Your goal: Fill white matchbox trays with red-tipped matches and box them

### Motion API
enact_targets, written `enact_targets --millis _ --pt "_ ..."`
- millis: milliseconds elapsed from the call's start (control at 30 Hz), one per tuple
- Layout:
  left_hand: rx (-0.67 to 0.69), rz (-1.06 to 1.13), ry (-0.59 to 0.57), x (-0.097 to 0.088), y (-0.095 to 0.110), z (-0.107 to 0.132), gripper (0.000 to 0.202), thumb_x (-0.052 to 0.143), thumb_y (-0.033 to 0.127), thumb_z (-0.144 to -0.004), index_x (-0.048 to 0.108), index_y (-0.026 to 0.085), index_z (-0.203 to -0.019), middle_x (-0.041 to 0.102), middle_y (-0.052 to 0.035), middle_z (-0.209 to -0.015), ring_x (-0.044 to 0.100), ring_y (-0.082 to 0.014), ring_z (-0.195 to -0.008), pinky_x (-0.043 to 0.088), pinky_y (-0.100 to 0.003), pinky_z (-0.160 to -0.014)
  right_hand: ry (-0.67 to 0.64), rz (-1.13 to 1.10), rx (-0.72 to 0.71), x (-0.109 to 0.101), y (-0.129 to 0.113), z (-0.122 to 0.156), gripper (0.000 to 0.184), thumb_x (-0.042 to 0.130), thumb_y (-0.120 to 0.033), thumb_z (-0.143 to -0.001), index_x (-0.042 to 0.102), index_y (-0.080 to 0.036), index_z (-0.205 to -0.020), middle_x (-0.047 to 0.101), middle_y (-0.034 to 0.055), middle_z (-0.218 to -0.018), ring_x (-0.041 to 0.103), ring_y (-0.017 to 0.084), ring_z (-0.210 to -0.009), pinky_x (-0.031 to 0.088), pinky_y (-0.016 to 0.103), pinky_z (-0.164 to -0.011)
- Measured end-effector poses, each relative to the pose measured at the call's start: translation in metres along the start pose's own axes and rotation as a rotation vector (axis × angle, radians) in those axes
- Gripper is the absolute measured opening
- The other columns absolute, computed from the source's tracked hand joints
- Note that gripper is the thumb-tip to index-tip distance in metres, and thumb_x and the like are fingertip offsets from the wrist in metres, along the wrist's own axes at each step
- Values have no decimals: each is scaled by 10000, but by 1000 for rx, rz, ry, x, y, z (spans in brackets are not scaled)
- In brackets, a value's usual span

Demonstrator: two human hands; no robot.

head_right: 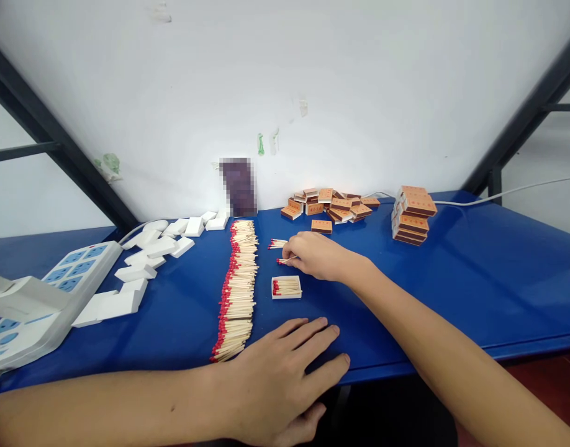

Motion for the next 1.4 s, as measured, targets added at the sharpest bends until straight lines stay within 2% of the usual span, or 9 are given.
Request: enact_targets --millis 67,167,400,667,900,1067,1400 --pt "3 -1 0 0 0 0 477 453 334 -950 448 94 -1362 450 -199 -1441 443 -340 -1341 378 -424 -1092 -7 42 -4 -1 -1 1 214 588 -233 -943 745 -160 -1068 742 106 -996 655 242 -923 442 318 -772" --pt "4 1 3 0 0 0 473 451 333 -951 455 92 -1358 452 -199 -1438 439 -339 -1344 377 -422 -1092 -6 101 -5 -2 -1 2 223 572 -229 -950 767 -158 -1032 752 115 -995 659 256 -942 443 333 -789" --pt "9 -5 9 -1 0 0 477 450 337 -950 455 94 -1361 454 -198 -1438 446 -333 -1337 384 -422 -1083 13 69 2 -1 1 0 202 572 -213 -947 763 -158 -984 751 96 -977 665 241 -917 450 341 -816" --pt "1 -6 10 -2 0 0 480 477 338 -942 466 95 -1355 468 -197 -1428 457 -330 -1331 390 -421 -1077 35 -73 -8 -2 -1 0 213 562 -219 -948 755 -174 -1027 732 96 -1007 657 231 -930 466 311 -783" --pt "2 -1 0 -1 -1 0 473 459 326 -947 453 93 -1359 459 -197 -1435 447 -331 -1340 375 -421 -1093 31 -282 27 -4 1 -2 200 633 -270 -905 795 -175 -974 762 85 -943 668 195 -813 469 287 -701" --pt "4 1 -1 -1 0 0 472 459 328 -949 451 92 -1357 452 -199 -1441 441 -334 -1346 371 -419 -1095 40 -366 67 -5 2 -2 174 648 -218 -872 799 -170 -945 786 65 -922 691 185 -817 487 268 -701" --pt "0 16 7 -2 -1 0 482 473 328 -944 451 95 -1366 465 -199 -1438 451 -333 -1340 384 -425 -1087 125 -357 54 2 6 -6 150 639 -147 -796 768 -163 -870 786 45 -855 690 175 -760 486 266 -692"
Point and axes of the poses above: each hand's wrist, its own z-axis away from the middle knuckle, its own x-axis out of the palm, y = z × x, the point moved 7 cm from there along -z, towards the middle knuckle
